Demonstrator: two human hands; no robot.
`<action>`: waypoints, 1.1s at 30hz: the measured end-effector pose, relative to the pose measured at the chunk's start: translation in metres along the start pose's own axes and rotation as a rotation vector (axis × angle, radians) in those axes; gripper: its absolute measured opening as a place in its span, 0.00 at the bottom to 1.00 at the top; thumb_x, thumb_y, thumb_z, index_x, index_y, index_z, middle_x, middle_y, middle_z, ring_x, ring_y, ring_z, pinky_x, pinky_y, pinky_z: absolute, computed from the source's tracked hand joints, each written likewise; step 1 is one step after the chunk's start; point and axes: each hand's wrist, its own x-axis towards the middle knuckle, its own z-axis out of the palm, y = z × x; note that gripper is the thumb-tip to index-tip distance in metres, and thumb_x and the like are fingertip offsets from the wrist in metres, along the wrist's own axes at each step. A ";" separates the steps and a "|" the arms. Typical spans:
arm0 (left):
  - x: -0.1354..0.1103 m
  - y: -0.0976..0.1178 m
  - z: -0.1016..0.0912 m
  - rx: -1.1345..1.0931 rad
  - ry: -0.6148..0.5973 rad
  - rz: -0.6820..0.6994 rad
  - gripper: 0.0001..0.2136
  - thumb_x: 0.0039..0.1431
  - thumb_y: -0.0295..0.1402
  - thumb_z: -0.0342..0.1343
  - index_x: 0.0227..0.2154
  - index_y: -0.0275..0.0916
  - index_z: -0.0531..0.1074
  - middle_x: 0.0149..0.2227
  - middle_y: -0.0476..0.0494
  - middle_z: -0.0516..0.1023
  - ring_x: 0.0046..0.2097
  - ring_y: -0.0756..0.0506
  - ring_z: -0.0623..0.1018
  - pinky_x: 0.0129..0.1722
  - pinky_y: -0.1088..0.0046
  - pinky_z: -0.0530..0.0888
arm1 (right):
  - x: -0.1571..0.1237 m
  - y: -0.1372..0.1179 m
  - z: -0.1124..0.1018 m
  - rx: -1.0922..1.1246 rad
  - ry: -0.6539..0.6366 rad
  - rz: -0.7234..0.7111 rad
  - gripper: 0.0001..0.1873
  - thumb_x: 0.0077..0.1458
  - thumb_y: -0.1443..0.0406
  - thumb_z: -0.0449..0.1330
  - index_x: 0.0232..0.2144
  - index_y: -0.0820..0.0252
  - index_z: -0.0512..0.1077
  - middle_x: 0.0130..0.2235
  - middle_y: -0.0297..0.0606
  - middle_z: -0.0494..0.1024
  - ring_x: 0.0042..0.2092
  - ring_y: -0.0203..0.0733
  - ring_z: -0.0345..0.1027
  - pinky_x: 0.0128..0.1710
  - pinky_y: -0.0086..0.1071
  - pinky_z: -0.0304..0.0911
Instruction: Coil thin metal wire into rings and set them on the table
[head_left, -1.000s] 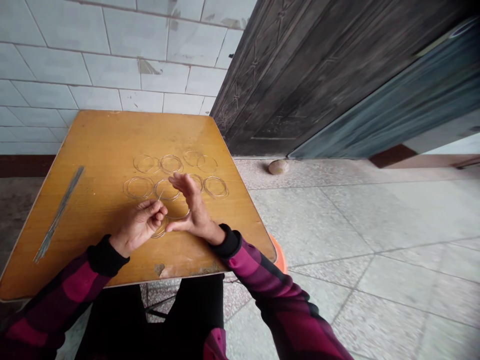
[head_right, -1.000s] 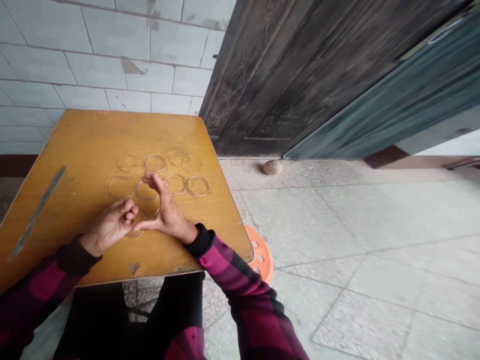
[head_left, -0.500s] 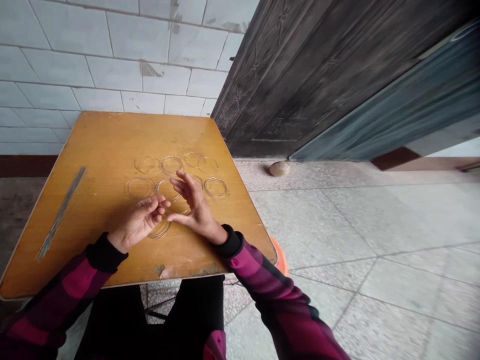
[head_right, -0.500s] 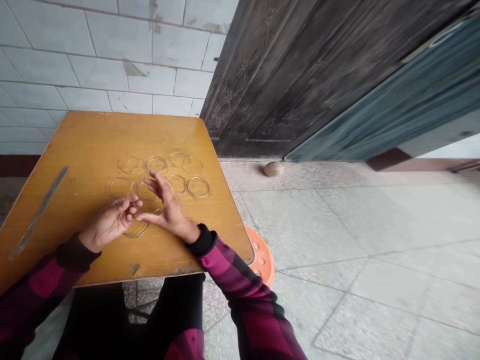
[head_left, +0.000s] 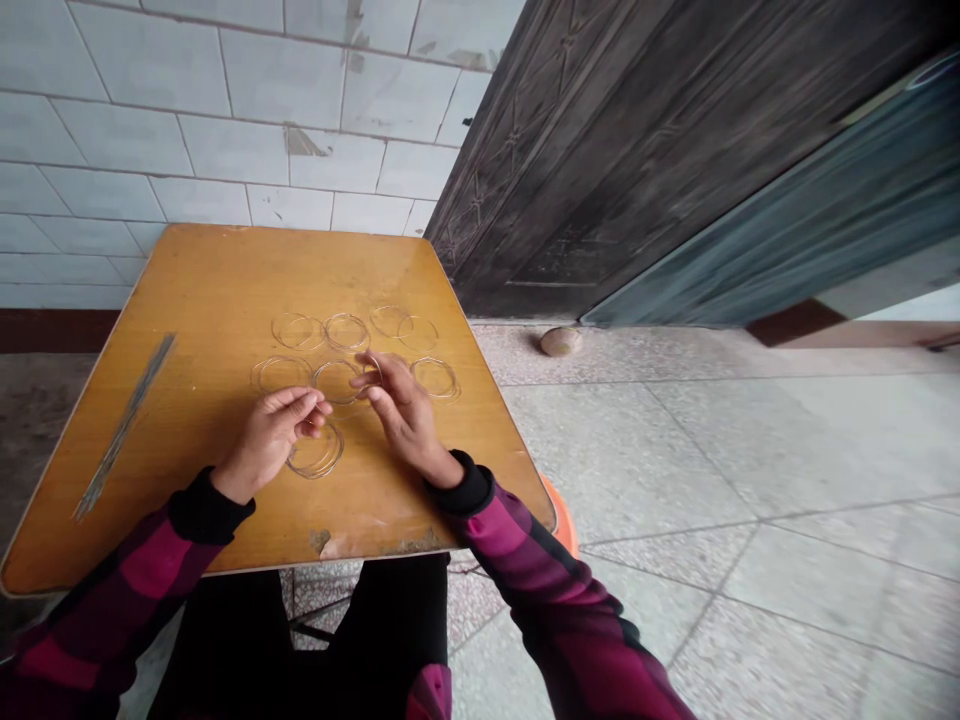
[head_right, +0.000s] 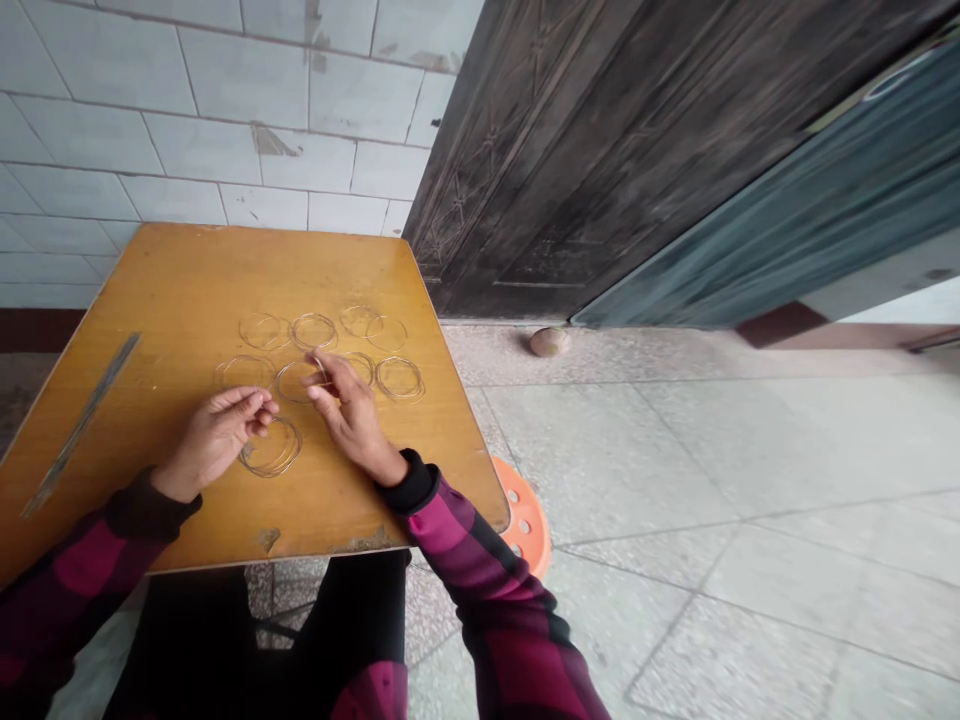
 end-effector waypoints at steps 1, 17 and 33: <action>0.001 0.002 0.000 0.026 0.012 0.018 0.11 0.47 0.34 0.69 0.29 0.31 0.77 0.29 0.43 0.79 0.28 0.52 0.74 0.26 0.78 0.70 | 0.002 0.000 -0.001 0.026 0.004 0.060 0.21 0.64 0.52 0.54 0.53 0.55 0.71 0.48 0.43 0.77 0.39 0.38 0.74 0.38 0.35 0.73; 0.004 0.005 -0.008 -0.126 -0.069 -0.033 0.15 0.45 0.38 0.71 0.30 0.34 0.74 0.26 0.47 0.79 0.25 0.54 0.75 0.22 0.82 0.71 | 0.009 0.011 0.000 1.017 -0.233 0.778 0.13 0.64 0.59 0.59 0.34 0.64 0.74 0.30 0.35 0.82 0.30 0.31 0.78 0.30 0.22 0.75; 0.005 0.001 -0.010 -0.196 -0.142 -0.152 0.14 0.44 0.36 0.72 0.28 0.34 0.75 0.22 0.51 0.74 0.21 0.56 0.71 0.20 0.84 0.69 | 0.001 0.015 0.006 1.160 -0.440 0.790 0.22 0.64 0.53 0.56 0.26 0.65 0.73 0.27 0.35 0.78 0.28 0.30 0.76 0.31 0.23 0.74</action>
